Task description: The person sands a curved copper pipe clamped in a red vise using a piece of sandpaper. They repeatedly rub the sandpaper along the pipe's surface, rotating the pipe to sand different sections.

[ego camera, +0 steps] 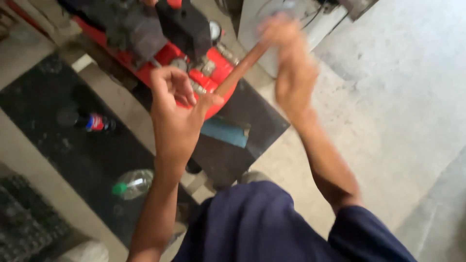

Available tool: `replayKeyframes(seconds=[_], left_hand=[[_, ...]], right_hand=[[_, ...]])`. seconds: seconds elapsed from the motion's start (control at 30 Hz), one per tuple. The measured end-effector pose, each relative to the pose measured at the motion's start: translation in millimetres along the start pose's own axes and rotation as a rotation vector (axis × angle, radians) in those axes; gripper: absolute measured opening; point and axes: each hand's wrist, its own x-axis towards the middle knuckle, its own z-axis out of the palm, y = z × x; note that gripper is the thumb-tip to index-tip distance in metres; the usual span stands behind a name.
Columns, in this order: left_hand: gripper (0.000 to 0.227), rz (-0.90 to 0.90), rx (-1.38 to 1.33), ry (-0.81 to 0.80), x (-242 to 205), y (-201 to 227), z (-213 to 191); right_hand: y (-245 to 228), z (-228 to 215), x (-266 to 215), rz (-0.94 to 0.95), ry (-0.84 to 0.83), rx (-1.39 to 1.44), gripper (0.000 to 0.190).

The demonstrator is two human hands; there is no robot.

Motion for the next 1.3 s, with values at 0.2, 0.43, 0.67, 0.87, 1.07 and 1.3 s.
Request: replayKeyframes(seconds=[0.2, 0.43, 0.67, 0.87, 1.07, 1.3], left_hand=[[0.051, 0.118, -0.052, -0.012, 9.5, -16.2, 4.1], [0.05, 0.138, -0.144, -0.044, 13.6, -17.0, -1.4], [0.068, 0.01, -0.03, -0.018, 9.7, -4.1, -8.3], [0.067, -0.006, -0.033, 0.002, 8.8, -4.1, -7.4], [0.065, 0.034, -0.022, 0.028, 6.5, -8.1, -5.8], [0.07, 0.037, -0.061, 0.027, -4.0, -15.5, -9.3]], right_hand=[[19.2, 15.5, -32.1, -0.156, -0.068, -0.233, 0.061], [21.7, 25.7, -35.9, 0.046, 0.233, -0.243, 0.043], [53.6, 28.8, -67.4, 0.254, 0.364, -0.318, 0.047], [19.8, 23.6, -21.8, -0.01, 0.242, -0.13, 0.043], [30.6, 26.9, -54.9, -0.038, 0.147, -0.234, 0.052], [16.0, -14.8, -1.2, -0.188, -0.184, -0.165, 0.036]])
